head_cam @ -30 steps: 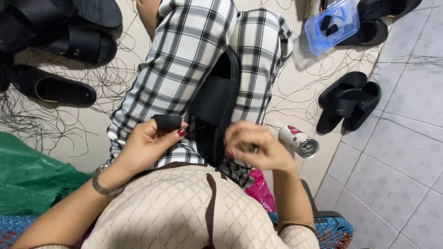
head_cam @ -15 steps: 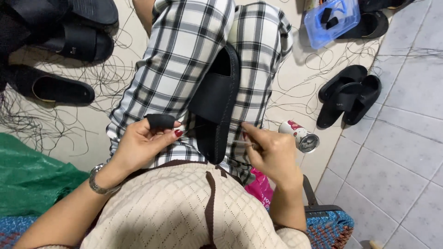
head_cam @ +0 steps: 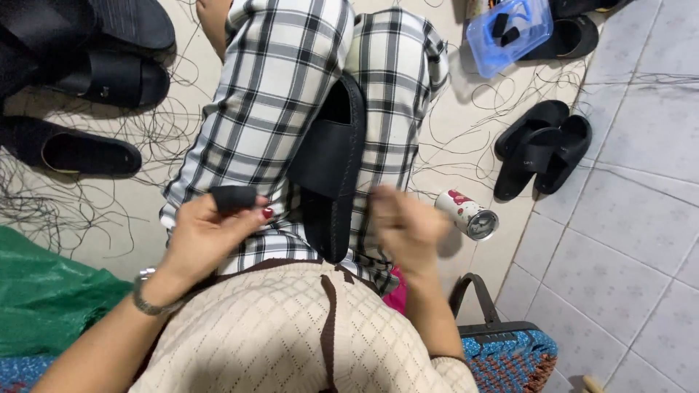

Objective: Hand-sewing the upper component of a black sandal using a needle and thread while sitting on the floor.

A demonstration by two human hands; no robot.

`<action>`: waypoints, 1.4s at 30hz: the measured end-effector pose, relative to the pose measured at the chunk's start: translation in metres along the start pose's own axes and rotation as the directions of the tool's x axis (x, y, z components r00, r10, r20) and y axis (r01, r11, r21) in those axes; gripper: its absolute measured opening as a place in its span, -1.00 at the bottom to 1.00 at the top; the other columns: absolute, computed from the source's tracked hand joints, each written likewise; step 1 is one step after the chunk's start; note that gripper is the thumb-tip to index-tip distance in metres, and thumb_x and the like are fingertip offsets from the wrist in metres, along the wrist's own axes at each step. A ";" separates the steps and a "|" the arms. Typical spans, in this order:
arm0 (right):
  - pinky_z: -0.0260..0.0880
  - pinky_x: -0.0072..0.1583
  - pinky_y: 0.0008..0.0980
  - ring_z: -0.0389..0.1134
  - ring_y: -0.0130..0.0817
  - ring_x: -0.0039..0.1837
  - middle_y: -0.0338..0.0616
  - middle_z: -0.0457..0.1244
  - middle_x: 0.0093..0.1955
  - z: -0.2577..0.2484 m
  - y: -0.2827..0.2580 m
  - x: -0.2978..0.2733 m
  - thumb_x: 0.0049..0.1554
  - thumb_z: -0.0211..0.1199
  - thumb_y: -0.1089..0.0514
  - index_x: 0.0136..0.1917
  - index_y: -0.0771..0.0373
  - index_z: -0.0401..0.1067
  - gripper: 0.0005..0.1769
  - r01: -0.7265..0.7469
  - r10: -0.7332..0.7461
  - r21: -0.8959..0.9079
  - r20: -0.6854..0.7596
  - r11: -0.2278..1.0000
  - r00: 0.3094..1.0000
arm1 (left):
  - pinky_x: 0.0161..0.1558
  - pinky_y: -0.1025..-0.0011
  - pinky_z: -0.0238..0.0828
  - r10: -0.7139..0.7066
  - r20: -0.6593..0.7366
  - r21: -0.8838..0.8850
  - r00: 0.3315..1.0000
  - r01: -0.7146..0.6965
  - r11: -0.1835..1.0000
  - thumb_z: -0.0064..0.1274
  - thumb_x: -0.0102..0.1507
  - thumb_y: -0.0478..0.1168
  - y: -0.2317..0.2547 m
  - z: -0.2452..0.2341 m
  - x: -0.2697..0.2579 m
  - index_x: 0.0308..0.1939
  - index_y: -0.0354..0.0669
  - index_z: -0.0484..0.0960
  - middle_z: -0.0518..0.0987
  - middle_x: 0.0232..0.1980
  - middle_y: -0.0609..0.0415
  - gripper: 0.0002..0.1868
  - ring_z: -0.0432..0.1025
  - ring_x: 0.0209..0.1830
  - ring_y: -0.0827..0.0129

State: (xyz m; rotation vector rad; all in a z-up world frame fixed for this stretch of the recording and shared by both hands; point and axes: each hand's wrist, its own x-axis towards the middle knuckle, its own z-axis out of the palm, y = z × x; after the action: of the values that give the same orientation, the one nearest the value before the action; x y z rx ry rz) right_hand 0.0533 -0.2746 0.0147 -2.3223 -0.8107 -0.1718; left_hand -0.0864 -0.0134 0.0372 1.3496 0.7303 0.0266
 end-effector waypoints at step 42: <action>-0.07 -0.40 -0.54 -0.05 -0.58 -0.49 -0.34 0.17 -0.52 -0.010 -0.035 0.033 0.00 0.32 0.40 -0.29 0.34 0.50 -0.94 -0.352 0.180 0.464 0.375 0.813 0.909 | -0.65 0.51 0.26 -0.556 0.494 0.513 0.668 0.292 0.807 0.12 0.23 -0.18 -0.031 -0.078 0.012 -0.24 -0.13 0.82 0.50 -0.66 0.18 -0.81 0.33 -0.70 0.47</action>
State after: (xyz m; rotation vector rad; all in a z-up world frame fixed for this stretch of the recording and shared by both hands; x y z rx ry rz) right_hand 0.0598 -0.2436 0.0515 -1.9212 -0.5674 0.5067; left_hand -0.1274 0.0514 0.0013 1.4037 0.4667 -0.9798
